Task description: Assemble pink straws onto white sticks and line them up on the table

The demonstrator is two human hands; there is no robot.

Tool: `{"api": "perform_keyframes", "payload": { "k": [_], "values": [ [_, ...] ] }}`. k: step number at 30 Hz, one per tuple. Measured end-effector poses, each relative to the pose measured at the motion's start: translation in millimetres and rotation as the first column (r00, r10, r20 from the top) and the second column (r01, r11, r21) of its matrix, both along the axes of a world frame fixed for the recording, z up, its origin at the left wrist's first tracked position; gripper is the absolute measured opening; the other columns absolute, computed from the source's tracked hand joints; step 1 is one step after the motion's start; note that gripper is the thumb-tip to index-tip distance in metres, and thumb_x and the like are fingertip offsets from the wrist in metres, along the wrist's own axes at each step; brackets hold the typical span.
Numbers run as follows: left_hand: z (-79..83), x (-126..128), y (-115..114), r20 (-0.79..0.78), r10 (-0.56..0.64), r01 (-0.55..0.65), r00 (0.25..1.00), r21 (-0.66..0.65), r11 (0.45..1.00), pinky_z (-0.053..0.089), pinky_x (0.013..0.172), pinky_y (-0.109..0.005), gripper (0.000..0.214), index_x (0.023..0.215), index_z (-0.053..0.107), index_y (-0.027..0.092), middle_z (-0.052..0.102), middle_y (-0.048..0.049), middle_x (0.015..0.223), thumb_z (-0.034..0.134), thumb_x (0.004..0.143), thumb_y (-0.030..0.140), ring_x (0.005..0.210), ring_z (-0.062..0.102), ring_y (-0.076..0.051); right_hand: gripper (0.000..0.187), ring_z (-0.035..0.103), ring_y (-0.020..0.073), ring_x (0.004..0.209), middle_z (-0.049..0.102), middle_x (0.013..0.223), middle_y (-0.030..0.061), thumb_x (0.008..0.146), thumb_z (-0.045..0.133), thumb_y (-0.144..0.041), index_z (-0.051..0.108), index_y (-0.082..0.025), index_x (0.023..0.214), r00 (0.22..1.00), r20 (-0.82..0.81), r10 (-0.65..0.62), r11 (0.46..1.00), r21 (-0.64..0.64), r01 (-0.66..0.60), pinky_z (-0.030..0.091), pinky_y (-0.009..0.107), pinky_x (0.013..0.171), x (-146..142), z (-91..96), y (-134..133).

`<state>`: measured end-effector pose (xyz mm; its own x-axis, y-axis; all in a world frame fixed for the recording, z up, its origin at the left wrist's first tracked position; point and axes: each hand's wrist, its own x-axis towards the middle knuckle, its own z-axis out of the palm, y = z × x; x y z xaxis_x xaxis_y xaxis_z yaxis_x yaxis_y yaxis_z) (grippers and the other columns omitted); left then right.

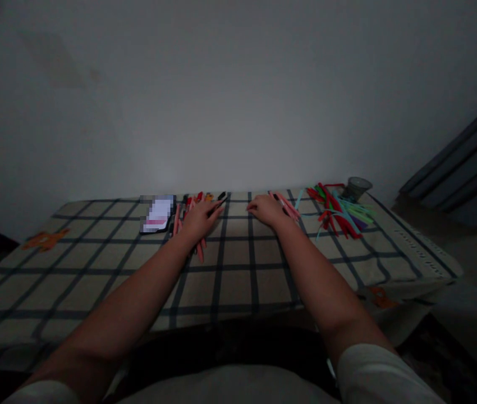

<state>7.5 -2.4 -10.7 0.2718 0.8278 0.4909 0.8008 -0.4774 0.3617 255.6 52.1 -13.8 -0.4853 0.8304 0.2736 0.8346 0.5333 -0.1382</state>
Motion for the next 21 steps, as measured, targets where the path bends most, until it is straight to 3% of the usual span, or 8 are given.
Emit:
{"api": "perform_keyframes", "payload": {
  "k": [4, 8, 12, 16, 21],
  "values": [
    [-0.1, 0.2, 0.9, -0.018, -0.028, 0.029, 0.999, 0.049, 0.998, 0.041, 0.098, -0.037, 0.035, 0.12, 0.065, 0.023, 0.069, -0.006, 0.113, 0.049, 0.093, 0.038, 0.109, 0.058, -0.022, 0.023, 0.058, 0.0229, 0.099, 0.068, 0.102, 0.0085, 0.087, 0.058, -0.032, 0.074, -0.024, 0.102, 0.996, 0.082, -0.023, 0.998, 0.053, 0.019, 0.039, 0.034, 0.086, -6.0, -0.7, -2.2],
    [-2.2, -1.1, 4.4, -0.062, -0.033, 0.038, 0.998, 0.075, 0.996, 0.041, 0.097, -0.039, 0.032, 0.115, 0.068, 0.022, 0.069, -0.0068, 0.104, 0.053, 0.091, 0.036, 0.105, 0.057, -0.023, 0.018, 0.057, 0.0215, 0.097, 0.067, 0.1, 0.0086, 0.086, 0.059, -0.029, 0.074, -0.022, 0.093, 0.998, 0.064, -0.008, 0.999, 0.043, 0.005, 0.038, 0.033, 0.087, -9.2, 1.1, -3.7],
    [-5.0, -4.7, 8.3, -0.09, -0.009, 0.016, 0.996, 0.085, 0.996, 0.041, 0.096, -0.04, 0.029, 0.114, 0.069, 0.024, 0.067, -0.0072, 0.1, 0.056, 0.09, 0.032, 0.104, 0.056, -0.023, 0.018, 0.057, 0.0212, 0.096, 0.068, 0.096, 0.0086, 0.087, 0.057, -0.027, 0.072, -0.018, 0.09, 0.993, -0.111, 0.051, 0.996, 0.073, -0.043, 0.039, 0.033, 0.087, -12.0, 5.9, -7.2],
    [-6.7, -8.6, 10.4, -0.087, 0.037, -0.028, 0.995, 0.106, 0.994, 0.041, 0.095, -0.04, 0.028, 0.112, 0.07, 0.024, 0.065, -0.0072, 0.096, 0.058, 0.088, 0.029, 0.102, 0.054, -0.024, 0.018, 0.058, 0.0202, 0.09, 0.069, 0.094, 0.0086, 0.088, 0.055, -0.025, 0.07, -0.017, 0.094, 0.94, -0.322, 0.114, 0.992, 0.084, -0.092, 0.041, 0.033, 0.083, -15.6, 12.4, -13.8],
    [-7.1, -10.5, 11.0, -0.1, 0.054, -0.045, 0.994, 0.09, 0.995, 0.043, 0.091, -0.039, 0.027, 0.112, 0.07, 0.025, 0.064, -0.007, 0.096, 0.058, 0.088, 0.029, 0.101, 0.054, -0.024, 0.016, 0.057, 0.0192, 0.087, 0.068, 0.092, 0.0088, 0.087, 0.056, -0.022, 0.071, -0.017, 0.092, 0.921, -0.348, 0.172, 0.985, 0.069, -0.158, 0.041, 0.031, 0.081, -18.8, 16.8, -18.9]
  ]
}}
